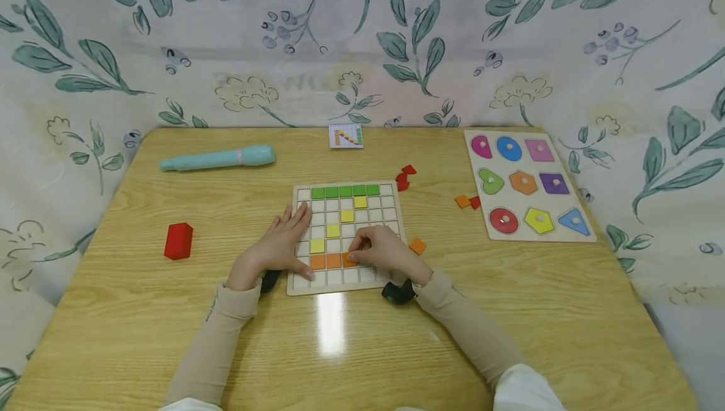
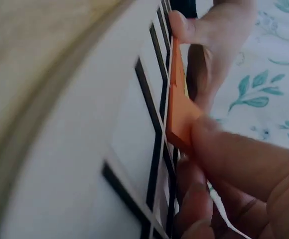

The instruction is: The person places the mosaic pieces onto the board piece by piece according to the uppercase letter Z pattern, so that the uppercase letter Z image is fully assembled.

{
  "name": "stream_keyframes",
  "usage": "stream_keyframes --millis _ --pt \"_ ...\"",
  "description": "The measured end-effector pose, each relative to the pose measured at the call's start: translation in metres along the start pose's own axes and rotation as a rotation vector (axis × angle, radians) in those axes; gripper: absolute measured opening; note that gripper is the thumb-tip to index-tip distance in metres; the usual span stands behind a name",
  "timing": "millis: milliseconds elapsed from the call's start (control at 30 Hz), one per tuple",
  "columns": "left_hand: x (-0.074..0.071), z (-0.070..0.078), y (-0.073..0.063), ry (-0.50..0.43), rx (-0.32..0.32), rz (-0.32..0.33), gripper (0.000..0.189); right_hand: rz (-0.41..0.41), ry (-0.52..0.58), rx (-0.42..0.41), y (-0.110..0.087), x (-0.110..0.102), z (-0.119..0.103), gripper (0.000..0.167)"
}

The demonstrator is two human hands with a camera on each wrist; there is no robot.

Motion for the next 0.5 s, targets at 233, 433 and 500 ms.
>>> stream_keyframes --millis 233,433,500 --pt "0.000 0.001 -0.001 -0.002 0.001 0.004 0.136 -0.028 -0.059 -0.045 0.000 0.000 0.001 0.007" --pt "0.001 0.002 0.000 0.001 0.005 0.006 0.136 0.001 0.055 -0.023 -0.006 -0.027 0.012 0.012" --pt "0.000 0.002 -0.001 -0.003 0.003 0.002 0.136 0.017 0.085 0.000 -0.010 -0.043 0.017 0.017"
Point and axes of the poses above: each hand's wrist, its own y-axis towards the middle knuckle, its own x-axis out of the palm, z = x × y, the point moved 2 cm from there along y, towards the middle knuckle, and after that the axes turned 15 degrees about y, right-handed, at the moved point
